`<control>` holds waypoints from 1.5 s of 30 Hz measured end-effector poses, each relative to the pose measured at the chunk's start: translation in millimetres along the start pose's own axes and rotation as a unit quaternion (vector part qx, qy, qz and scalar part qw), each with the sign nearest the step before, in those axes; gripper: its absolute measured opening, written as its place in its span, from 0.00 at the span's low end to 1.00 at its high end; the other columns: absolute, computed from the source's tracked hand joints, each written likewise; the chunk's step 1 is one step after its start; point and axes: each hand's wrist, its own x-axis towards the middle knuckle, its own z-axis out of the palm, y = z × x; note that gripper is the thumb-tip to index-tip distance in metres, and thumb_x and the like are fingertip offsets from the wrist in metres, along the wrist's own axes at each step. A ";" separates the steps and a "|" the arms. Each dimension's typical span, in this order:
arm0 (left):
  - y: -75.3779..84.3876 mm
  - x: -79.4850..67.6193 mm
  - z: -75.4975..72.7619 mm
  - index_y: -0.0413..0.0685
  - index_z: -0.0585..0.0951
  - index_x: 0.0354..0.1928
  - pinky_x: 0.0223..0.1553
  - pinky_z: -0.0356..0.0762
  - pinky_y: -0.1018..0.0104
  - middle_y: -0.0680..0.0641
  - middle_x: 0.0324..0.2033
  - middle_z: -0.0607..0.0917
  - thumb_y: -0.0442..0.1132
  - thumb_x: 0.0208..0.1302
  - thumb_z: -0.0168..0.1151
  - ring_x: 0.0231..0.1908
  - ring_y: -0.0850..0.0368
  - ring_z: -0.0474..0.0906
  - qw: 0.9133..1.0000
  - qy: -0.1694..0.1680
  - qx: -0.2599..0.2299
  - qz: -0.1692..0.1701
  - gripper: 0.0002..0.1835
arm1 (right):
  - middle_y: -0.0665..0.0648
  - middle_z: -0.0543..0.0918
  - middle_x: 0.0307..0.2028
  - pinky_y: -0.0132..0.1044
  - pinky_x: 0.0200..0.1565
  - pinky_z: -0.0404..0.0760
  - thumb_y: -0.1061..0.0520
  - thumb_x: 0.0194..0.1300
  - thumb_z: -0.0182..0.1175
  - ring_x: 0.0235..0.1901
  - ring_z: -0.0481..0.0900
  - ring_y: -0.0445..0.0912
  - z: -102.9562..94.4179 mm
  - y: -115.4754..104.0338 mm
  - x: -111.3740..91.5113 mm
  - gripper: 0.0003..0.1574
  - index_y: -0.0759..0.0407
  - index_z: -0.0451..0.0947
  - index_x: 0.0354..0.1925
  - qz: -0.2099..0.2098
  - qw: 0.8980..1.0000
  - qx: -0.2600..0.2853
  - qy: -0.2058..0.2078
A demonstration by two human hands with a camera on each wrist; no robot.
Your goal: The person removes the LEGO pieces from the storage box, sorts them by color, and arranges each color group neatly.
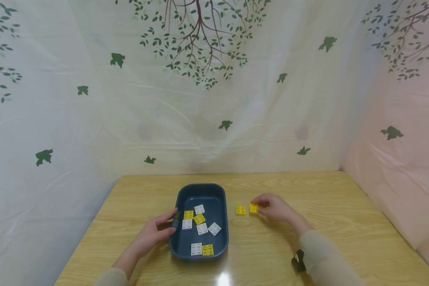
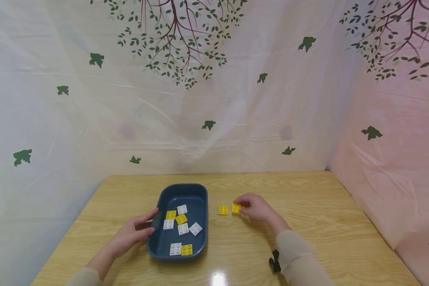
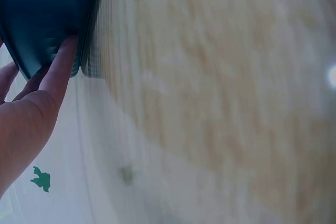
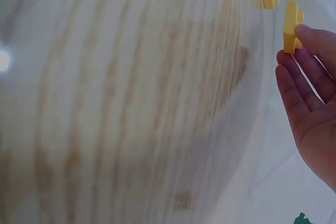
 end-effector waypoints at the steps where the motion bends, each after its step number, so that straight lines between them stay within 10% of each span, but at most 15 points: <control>1: -0.1 1.1 -0.9 0.49 0.65 0.74 0.55 0.78 0.53 0.38 0.72 0.63 0.38 0.66 0.64 0.66 0.36 0.66 1.000 -0.001 0.001 0.001 0.35 | 0.57 0.85 0.48 0.47 0.52 0.80 0.65 0.61 0.67 0.47 0.80 0.49 0.2 -0.2 1.0 0.18 0.60 0.84 0.50 -0.002 1.000 -0.002 0.001; 45: -5.8 29.3 -23.0 0.46 0.65 0.74 0.57 0.77 0.52 0.36 0.72 0.63 0.37 0.67 0.64 0.65 0.34 0.67 0.999 -0.029 0.007 0.011 0.34 | 0.56 0.84 0.49 0.52 0.54 0.78 0.63 0.61 0.67 0.48 0.79 0.50 11.2 1.6 21.5 0.17 0.59 0.83 0.50 0.055 0.998 0.011 -0.005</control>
